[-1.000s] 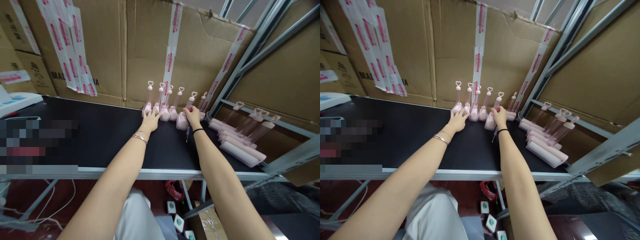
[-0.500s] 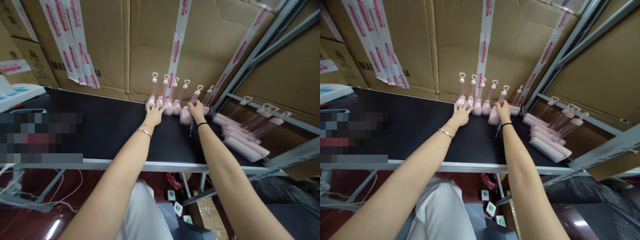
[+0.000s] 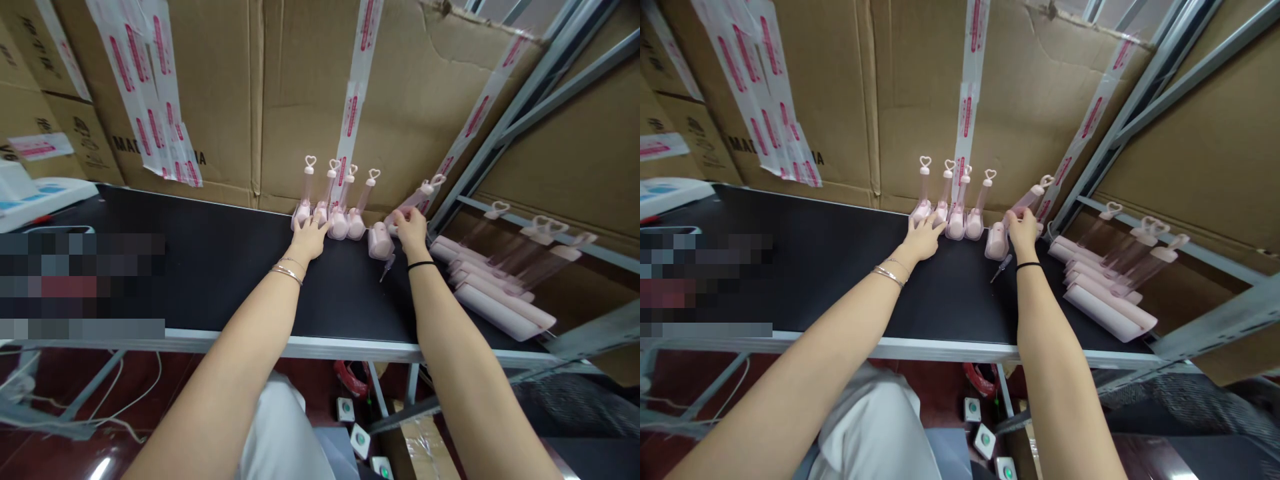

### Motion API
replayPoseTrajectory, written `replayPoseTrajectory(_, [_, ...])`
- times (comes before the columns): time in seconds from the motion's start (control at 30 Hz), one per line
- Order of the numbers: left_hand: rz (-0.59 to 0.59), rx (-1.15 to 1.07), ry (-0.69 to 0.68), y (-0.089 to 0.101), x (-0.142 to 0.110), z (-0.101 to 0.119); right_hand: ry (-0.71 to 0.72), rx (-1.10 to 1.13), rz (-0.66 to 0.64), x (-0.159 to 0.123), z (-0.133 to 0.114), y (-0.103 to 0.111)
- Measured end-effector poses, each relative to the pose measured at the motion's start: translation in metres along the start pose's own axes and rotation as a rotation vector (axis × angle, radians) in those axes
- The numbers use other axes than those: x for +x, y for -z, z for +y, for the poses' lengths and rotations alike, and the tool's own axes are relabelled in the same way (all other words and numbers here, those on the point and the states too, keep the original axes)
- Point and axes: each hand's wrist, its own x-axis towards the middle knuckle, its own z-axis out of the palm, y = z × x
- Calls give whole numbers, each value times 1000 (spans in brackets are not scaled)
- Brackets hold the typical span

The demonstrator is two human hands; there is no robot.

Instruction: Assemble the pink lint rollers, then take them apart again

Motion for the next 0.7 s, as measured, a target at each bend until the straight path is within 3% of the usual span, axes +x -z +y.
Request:
replayPoseTrajectory(0.1, [-1, 4, 2, -1, 0, 0, -78, -23, 66, -1, -8, 2])
replayPoseTrajectory(0.3, [-9, 11, 5, -1, 1, 0, -157, -97, 15, -12, -27, 6])
replayPoseTrajectory(0.7, [-19, 0, 12, 0, 0, 0, -156, -187, -62, -15, -36, 12])
